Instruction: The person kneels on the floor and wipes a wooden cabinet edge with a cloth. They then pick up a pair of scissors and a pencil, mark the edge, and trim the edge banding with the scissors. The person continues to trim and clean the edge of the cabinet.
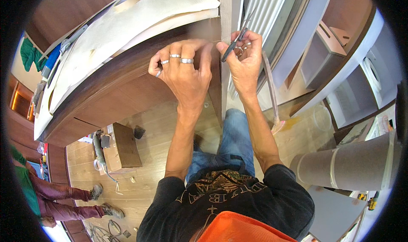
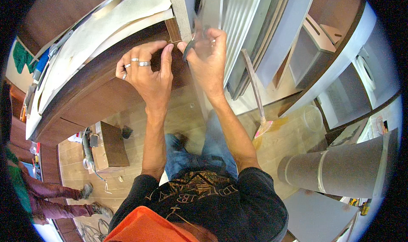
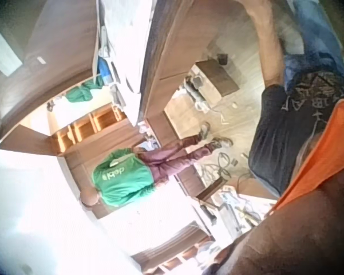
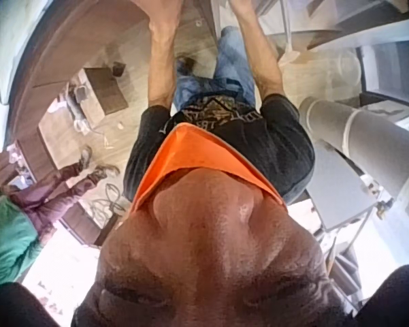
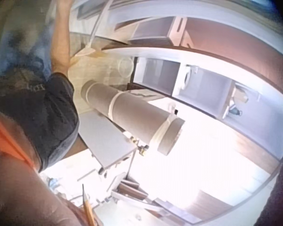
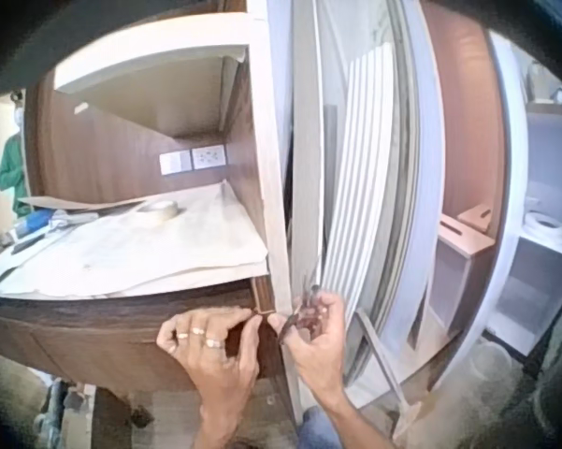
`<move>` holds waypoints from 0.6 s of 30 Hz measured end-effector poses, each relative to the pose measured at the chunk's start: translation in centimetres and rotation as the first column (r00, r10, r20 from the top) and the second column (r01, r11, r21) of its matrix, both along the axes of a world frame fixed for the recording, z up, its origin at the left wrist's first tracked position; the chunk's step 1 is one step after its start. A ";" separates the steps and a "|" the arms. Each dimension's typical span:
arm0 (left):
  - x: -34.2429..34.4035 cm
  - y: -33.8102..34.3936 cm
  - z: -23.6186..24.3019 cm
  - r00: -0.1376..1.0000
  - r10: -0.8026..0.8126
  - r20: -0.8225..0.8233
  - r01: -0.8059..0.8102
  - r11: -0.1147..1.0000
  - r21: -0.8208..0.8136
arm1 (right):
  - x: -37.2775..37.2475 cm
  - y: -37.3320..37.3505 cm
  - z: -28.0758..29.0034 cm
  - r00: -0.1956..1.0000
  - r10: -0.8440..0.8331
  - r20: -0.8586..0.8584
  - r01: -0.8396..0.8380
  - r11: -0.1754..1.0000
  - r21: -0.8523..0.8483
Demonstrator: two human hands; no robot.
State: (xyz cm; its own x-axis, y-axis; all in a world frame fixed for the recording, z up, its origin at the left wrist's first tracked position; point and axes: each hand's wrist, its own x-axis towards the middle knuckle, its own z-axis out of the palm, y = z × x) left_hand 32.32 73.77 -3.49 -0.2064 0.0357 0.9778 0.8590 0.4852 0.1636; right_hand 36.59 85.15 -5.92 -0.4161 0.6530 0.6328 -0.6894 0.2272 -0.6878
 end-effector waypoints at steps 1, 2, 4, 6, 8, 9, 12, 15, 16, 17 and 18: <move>0.1 0.2 0.2 1.000 0.010 0.017 -0.010 1.000 0.013 | -0.1 0.0 0.1 1.000 0.010 -0.016 -0.011 1.000 -0.014; 0.0 0.1 0.2 1.000 0.011 0.011 -0.011 1.000 -0.006 | -0.3 0.1 0.0 0.999 0.022 -0.032 -0.022 1.000 -0.020; 0.0 -0.1 0.2 1.000 0.014 -0.002 -0.014 0.999 -0.042 | -0.7 0.2 -0.1 0.997 0.047 -0.063 -0.049 0.998 -0.033; 0.2 -0.3 0.3 1.000 -0.025 0.012 0.026 0.998 -0.060 | -0.5 0.1 -0.2 0.999 -0.018 -0.027 0.017 1.000 -0.024; 0.0 -0.5 0.6 0.999 -0.046 0.003 0.046 0.996 -0.077 | -0.3 0.0 -0.2 0.999 -0.040 0.003 0.040 0.999 -0.012; 0.0 -0.5 0.6 0.999 -0.049 -0.008 0.048 0.995 -0.085 | -0.1 -0.1 -0.1 0.999 -0.032 0.019 0.032 0.999 -0.005; -0.2 -0.4 1.3 0.999 -0.038 -0.007 0.037 0.990 -0.136 | -0.5 0.1 -0.3 0.998 -0.068 0.015 0.068 0.997 0.029; -0.5 -0.2 1.4 1.000 -0.005 -0.014 0.003 0.988 -0.152 | -0.7 -0.5 -0.3 0.997 -0.082 -0.012 0.082 0.997 0.005; -0.7 -0.1 1.4 1.000 0.007 -0.028 -0.011 0.989 -0.146 | -0.7 -0.8 -0.1 0.997 -0.078 -0.030 0.077 0.997 -0.010; -0.7 0.0 1.3 1.000 0.001 -0.028 -0.005 0.992 -0.130 | -0.6 -0.9 -0.3 0.998 -0.036 -0.054 0.034 0.999 -0.030; -0.7 0.0 1.0 1.000 -0.005 -0.029 0.002 0.994 -0.113 | -0.4 -0.9 -0.7 0.997 0.006 -0.079 -0.009 0.999 -0.049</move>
